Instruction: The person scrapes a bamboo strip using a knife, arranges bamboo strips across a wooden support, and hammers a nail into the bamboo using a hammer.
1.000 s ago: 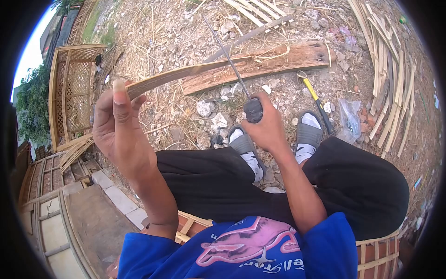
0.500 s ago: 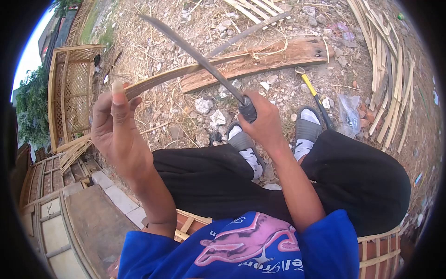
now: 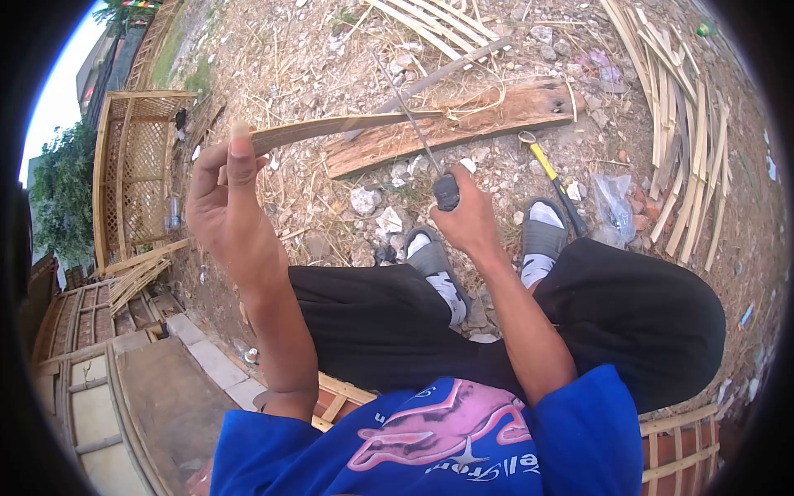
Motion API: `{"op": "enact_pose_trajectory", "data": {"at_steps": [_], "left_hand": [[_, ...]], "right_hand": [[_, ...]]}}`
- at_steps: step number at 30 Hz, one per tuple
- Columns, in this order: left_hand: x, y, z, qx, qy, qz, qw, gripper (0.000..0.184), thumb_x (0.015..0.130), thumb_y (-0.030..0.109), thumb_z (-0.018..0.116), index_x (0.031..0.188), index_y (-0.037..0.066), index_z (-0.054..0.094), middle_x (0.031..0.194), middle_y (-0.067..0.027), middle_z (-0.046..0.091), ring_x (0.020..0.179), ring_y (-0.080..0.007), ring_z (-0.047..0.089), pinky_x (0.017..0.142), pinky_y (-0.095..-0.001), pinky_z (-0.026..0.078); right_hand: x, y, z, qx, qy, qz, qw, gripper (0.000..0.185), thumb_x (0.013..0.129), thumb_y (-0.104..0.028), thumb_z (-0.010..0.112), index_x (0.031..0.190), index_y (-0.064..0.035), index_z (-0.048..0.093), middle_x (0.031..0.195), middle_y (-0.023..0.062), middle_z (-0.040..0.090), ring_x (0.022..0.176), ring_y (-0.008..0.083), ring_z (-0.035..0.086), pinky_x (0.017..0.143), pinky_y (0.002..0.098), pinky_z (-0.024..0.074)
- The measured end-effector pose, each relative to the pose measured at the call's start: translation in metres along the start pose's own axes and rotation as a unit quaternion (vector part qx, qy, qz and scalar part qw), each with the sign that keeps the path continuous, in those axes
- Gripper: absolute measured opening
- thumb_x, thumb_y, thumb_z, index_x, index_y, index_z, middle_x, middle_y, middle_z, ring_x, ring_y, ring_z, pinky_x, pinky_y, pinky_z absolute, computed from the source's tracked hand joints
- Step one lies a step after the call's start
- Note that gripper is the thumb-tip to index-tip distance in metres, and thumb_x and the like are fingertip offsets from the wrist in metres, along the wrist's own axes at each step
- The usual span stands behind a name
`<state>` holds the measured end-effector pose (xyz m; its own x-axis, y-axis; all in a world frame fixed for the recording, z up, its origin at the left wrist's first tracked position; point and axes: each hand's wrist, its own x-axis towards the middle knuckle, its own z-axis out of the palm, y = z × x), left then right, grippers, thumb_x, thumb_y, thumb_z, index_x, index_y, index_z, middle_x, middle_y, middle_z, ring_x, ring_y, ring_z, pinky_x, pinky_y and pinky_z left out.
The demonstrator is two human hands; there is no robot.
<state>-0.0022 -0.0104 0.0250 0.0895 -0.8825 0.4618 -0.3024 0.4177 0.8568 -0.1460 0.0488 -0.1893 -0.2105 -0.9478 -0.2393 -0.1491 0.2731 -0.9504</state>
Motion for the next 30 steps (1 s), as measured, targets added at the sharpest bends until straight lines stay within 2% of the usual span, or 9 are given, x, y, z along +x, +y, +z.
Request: {"op": "enact_pose_trajectory", "data": {"at_steps": [1, 5, 8, 10, 14, 17, 20, 27, 30], "left_hand": [[0.003, 0.000, 0.001, 0.002, -0.002, 0.000, 1.000, 0.012, 0.091, 0.012, 0.072, 0.091, 0.001, 0.068, 0.082, -0.0004, 0.064, 0.078, -0.0048, 0.055, 0.070, -0.0195, 0.042], [0.005, -0.002, 0.002, 0.006, 0.026, -0.006, 1.000, 0.013, 0.090, 0.012, 0.072, 0.092, 0.001, 0.068, 0.083, -0.0010, 0.065, 0.079, -0.0051, 0.056, 0.071, -0.0193, 0.043], [0.005, -0.004, 0.003, -0.003, 0.016, -0.004, 1.000, 0.014, 0.091, 0.015, 0.071, 0.094, 0.001, 0.068, 0.086, -0.0024, 0.066, 0.081, -0.0068, 0.058, 0.074, -0.0217, 0.046], [0.000, -0.002, 0.000, 0.033, -0.007, 0.000, 0.999, 0.016, 0.093, 0.018, 0.069, 0.097, 0.003, 0.069, 0.092, -0.0060, 0.068, 0.086, -0.0105, 0.063, 0.079, -0.0270, 0.051], [0.001, -0.002, -0.003, 0.035, -0.005, 0.011, 0.999, 0.013, 0.092, 0.015, 0.069, 0.095, 0.002, 0.069, 0.089, -0.0043, 0.067, 0.084, -0.0092, 0.060, 0.077, -0.0246, 0.048], [-0.002, -0.005, 0.012, 0.027, 0.005, 0.067, 0.997, 0.013, 0.091, 0.013, 0.072, 0.092, 0.001, 0.068, 0.079, 0.0011, 0.062, 0.075, -0.0049, 0.054, 0.069, -0.0198, 0.043], [0.003, 0.005, 0.012, -0.004, -0.010, -0.006, 1.000, 0.014, 0.091, 0.014, 0.072, 0.092, 0.001, 0.068, 0.079, 0.0009, 0.062, 0.075, -0.0047, 0.054, 0.069, -0.0195, 0.042], [0.006, 0.004, 0.008, -0.017, -0.024, -0.010, 1.000, 0.015, 0.091, 0.015, 0.072, 0.093, 0.001, 0.068, 0.082, -0.0005, 0.064, 0.077, -0.0047, 0.056, 0.069, -0.0195, 0.042], [0.008, -0.001, 0.010, 0.007, 0.008, 0.026, 1.000, 0.015, 0.090, 0.015, 0.072, 0.094, 0.000, 0.068, 0.082, -0.0007, 0.064, 0.077, -0.0051, 0.056, 0.070, -0.0194, 0.043]], "right_hand": [[-0.006, -0.018, 0.000, -0.007, 0.008, -0.014, 1.000, 0.047, 0.069, -0.010, 0.071, 0.114, -0.0027, 0.057, 0.089, 0.0164, 0.067, 0.081, 0.0299, 0.069, 0.073, 0.0363, 0.0525], [-0.009, -0.047, 0.001, 0.019, 0.040, -0.250, 0.967, 0.047, 0.070, -0.005, 0.073, 0.114, -0.0036, 0.058, 0.089, 0.0162, 0.067, 0.077, 0.0325, 0.068, 0.071, 0.0374, 0.0538], [-0.005, -0.046, -0.002, 0.034, 0.050, -0.300, 0.952, 0.047, 0.069, -0.006, 0.073, 0.114, -0.0040, 0.058, 0.084, 0.0162, 0.067, 0.076, 0.0350, 0.068, 0.070, 0.0388, 0.0539], [-0.001, -0.007, 0.005, 0.005, 0.055, -0.204, 0.977, 0.047, 0.070, -0.008, 0.073, 0.115, -0.0044, 0.058, 0.083, 0.0168, 0.067, 0.077, 0.0363, 0.068, 0.070, 0.0408, 0.0534], [0.015, 0.085, 0.005, -0.099, 0.061, -0.008, 0.993, 0.043, 0.071, -0.012, 0.072, 0.111, -0.0044, 0.057, 0.082, 0.0182, 0.067, 0.079, 0.0394, 0.068, 0.069, 0.0455, 0.0520], [0.015, 0.063, -0.003, -0.114, 0.054, 0.014, 0.992, 0.039, 0.071, -0.014, 0.071, 0.106, -0.0035, 0.056, 0.083, 0.0195, 0.067, 0.081, 0.0411, 0.067, 0.070, 0.0468, 0.0508], [0.010, 0.058, 0.007, -0.091, 0.061, 0.026, 0.994, 0.037, 0.070, -0.013, 0.071, 0.102, -0.0027, 0.055, 0.084, 0.0205, 0.067, 0.083, 0.0409, 0.066, 0.072, 0.0456, 0.0505], [0.000, 0.030, 0.009, -0.051, 0.047, 0.039, 0.997, 0.044, 0.070, -0.011, 0.072, 0.110, -0.0036, 0.057, 0.082, 0.0171, 0.067, 0.076, 0.0343, 0.068, 0.070, 0.0412, 0.0521], [-0.006, 0.011, 0.011, 0.019, 0.041, -0.118, 0.992, 0.047, 0.070, -0.009, 0.072, 0.114, -0.0041, 0.057, 0.080, 0.0148, 0.066, 0.071, 0.0291, 0.068, 0.067, 0.0377, 0.0528]]}}
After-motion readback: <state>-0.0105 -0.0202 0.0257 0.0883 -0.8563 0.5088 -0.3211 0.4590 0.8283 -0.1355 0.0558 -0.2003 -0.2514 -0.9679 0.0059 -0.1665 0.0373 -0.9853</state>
